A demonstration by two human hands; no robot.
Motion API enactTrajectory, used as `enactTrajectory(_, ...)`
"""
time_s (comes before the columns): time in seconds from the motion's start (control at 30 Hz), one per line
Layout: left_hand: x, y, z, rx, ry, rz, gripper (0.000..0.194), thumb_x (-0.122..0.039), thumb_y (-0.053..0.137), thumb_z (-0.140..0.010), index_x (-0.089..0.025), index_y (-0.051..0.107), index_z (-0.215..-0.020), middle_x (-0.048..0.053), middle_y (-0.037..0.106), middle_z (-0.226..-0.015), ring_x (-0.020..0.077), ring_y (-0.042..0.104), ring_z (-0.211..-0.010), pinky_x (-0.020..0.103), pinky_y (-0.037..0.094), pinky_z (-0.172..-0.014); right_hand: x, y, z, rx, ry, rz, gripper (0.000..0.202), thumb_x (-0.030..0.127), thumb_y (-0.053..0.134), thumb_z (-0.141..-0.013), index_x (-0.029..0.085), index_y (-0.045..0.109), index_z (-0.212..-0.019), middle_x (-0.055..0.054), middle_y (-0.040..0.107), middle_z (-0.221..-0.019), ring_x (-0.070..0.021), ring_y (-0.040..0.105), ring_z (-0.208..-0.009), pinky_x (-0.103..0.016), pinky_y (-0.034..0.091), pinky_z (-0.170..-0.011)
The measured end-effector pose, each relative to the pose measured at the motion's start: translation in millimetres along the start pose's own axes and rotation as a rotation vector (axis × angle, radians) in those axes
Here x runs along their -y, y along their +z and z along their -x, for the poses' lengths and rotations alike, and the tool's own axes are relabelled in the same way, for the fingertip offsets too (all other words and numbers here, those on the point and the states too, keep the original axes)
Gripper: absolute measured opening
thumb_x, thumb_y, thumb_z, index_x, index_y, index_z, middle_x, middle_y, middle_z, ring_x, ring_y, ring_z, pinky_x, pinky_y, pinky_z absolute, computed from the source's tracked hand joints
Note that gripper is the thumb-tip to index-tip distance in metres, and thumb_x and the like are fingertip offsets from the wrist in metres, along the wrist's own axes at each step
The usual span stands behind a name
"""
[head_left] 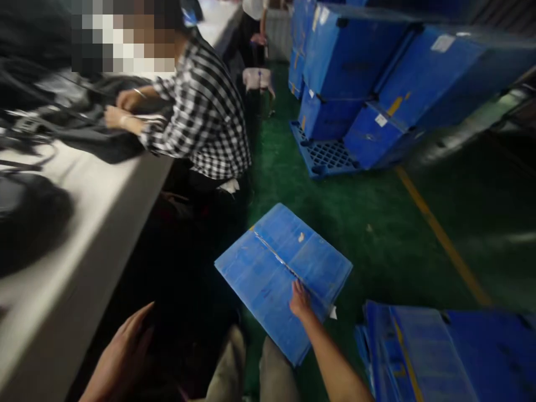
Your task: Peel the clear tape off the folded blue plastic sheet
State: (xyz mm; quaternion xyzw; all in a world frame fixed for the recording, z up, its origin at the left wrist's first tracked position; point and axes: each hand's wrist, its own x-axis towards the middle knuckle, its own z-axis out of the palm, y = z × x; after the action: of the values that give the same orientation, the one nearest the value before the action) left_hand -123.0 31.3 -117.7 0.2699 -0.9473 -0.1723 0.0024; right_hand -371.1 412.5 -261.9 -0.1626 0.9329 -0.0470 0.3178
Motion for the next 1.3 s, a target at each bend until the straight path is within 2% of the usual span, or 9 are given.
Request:
enactTrajectory(0.1, -64.6, 62.1, -49.0, 0.097, 0.273, -0.044, 0.051, -0.042, 0.037, -0.094, -0.015, 0.048, -0.136, 0.014, 0.062, -0.128, 0.0262, 0.062, -0.116, 0.04, 0.054, -0.099, -23.3, 25.0, -9.6, 0.103, 0.038, -0.031, 0.057, 0.015, 0.045, -0.097, 0.017, 0.032, -0.152, -0.012, 0.024, -0.16, -0.0259, 0.024, -0.146, -0.048, 0.026, -0.117)
enactTrajectory(0.27, -156.5, 189.4, -131.8, 0.395, 0.603, -0.104, 0.049, -0.026, 0.037, -0.096, -0.01, 0.044, -0.142, 0.015, 0.046, -0.147, 0.0245, 0.041, -0.138, 0.041, 0.041, -0.114, -13.4, 39.2, -44.0, 0.113, 0.008, -0.078, 0.069, 0.004, 0.033, -0.089, 0.018, 0.021, -0.156, -0.004, 0.009, -0.164, -0.0202, 0.008, -0.15, -0.047, 0.02, -0.119)
enactTrajectory(0.4, -188.2, 286.3, -175.9, 0.597, 0.765, -0.119, 0.055, -0.011, 0.04, -0.088, -0.009, 0.043, -0.143, 0.016, 0.034, -0.154, 0.029, 0.028, -0.145, 0.049, 0.032, -0.118, -13.8, 50.2, -52.6, 0.116, 0.03, -0.143, 0.067, 0.007, 0.031, -0.09, 0.021, 0.022, -0.156, 0.001, 0.008, -0.164, -0.0186, 0.007, -0.15, -0.049, 0.02, -0.119)
enactTrajectory(0.5, -187.5, 327.6, -190.1, 0.696, 0.844, -0.112, 0.067, 0.002, 0.032, -0.083, -0.011, 0.035, -0.148, 0.014, 0.03, -0.157, 0.0254, 0.021, -0.147, 0.046, 0.028, -0.121, -12.8, 55.9, -57.8, 0.139, 0.068, -0.185, 0.067, 0.009, 0.03, -0.091, 0.021, 0.021, -0.156, 0.002, 0.007, -0.164, -0.0185, 0.006, -0.151, -0.051, 0.018, -0.119)
enactTrajectory(0.63, -178.4, 342.0, -201.1, 0.765, 0.868, -0.105, 0.078, 0.008, 0.027, -0.078, -0.015, 0.023, -0.153, 0.01, 0.022, -0.16, 0.0216, 0.012, -0.149, 0.041, 0.028, -0.121, -8.1, 48.6, -66.4, 0.196, 0.107, -0.211, 0.069, 0.005, 0.028, -0.09, 0.021, 0.019, -0.156, 0.003, 0.005, -0.164, -0.0194, 0.003, -0.151, -0.054, 0.016, -0.119)
enactTrajectory(0.8, -178.1, 341.9, -215.5, 0.829, 0.875, -0.108, 0.086, 0.011, 0.029, -0.072, -0.02, 0.027, -0.152, 0.007, 0.03, -0.157, 0.0186, 0.023, -0.146, 0.036, 0.036, -0.117, -10.3, 30.1, -78.6, 0.293, 0.103, -0.207, 0.071, 0.001, 0.028, -0.087, 0.024, 0.028, -0.154, 0.005, 0.012, -0.163, -0.0194, 0.012, -0.151, -0.052, 0.026, -0.117)
enactTrajectory(0.93, -175.3, 347.9, -217.0, 0.833, 0.873, -0.102, 0.084, 0.011, 0.028, -0.072, -0.018, 0.029, -0.152, 0.007, 0.029, -0.158, 0.0188, 0.023, -0.146, 0.037, 0.034, -0.118, -12.5, 39.3, -86.5, 0.308, 0.101, -0.194, 0.071, 0.0, 0.023, -0.089, 0.025, 0.024, -0.155, 0.004, 0.009, -0.162, -0.0182, 0.009, -0.151, -0.053, 0.026, -0.117)
enactTrajectory(1.1, -178.8, 353.9, -200.3, 0.786, 0.814, -0.112, 0.079, 0.011, 0.024, -0.075, -0.012, 0.03, -0.15, 0.012, 0.027, -0.158, 0.0231, 0.02, -0.147, 0.044, 0.034, -0.118, -7.2, 58.3, -86.2, 0.292, 0.128, -0.168, 0.07, 0.001, 0.02, -0.09, 0.024, 0.02, -0.156, 0.002, 0.004, -0.163, -0.0224, 0.003, -0.152, -0.061, 0.02, -0.117)
enactTrajectory(1.3, -186.4, 343.9, -204.3, 0.631, 0.709, -0.085, 0.061, 0.002, 0.035, -0.082, -0.016, 0.049, -0.139, 0.01, 0.044, -0.15, 0.0239, 0.036, -0.141, 0.047, 0.03, -0.12, -5.6, 50.9, -81.4, 0.261, 0.088, -0.119, 0.079, -0.006, 0.022, -0.081, 0.022, 0.024, -0.155, 0.004, 0.006, -0.162, -0.0226, 0.01, -0.151, -0.058, 0.027, -0.116)
